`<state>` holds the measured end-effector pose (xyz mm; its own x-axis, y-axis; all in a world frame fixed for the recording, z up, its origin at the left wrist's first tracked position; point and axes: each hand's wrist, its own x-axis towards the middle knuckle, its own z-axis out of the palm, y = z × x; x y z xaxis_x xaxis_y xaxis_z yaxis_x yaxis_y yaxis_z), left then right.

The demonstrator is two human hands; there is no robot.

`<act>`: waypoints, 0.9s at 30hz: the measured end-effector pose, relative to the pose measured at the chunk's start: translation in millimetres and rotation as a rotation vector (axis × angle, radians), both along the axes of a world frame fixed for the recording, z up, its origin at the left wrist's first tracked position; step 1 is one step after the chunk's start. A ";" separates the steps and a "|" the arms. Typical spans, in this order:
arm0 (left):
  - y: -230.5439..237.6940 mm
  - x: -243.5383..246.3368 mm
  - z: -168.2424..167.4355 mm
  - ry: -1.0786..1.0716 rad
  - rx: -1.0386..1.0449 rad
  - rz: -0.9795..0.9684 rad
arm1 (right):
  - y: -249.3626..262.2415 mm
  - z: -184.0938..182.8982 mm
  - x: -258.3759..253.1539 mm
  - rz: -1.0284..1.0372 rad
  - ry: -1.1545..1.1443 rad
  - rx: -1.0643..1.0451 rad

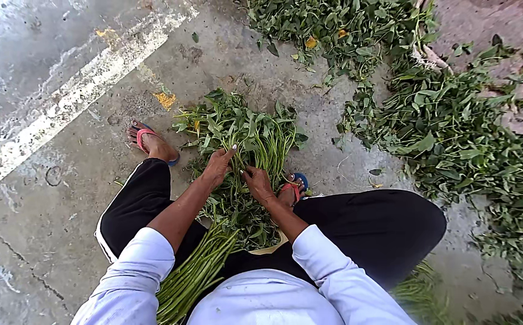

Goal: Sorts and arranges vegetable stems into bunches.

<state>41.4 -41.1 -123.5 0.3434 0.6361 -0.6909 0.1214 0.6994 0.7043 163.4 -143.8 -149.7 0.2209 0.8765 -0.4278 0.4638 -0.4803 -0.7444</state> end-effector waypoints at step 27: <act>8.7 -5.7 -0.6 0.138 0.077 -0.079 | 6.8 -8.4 8.2 -0.096 0.041 0.273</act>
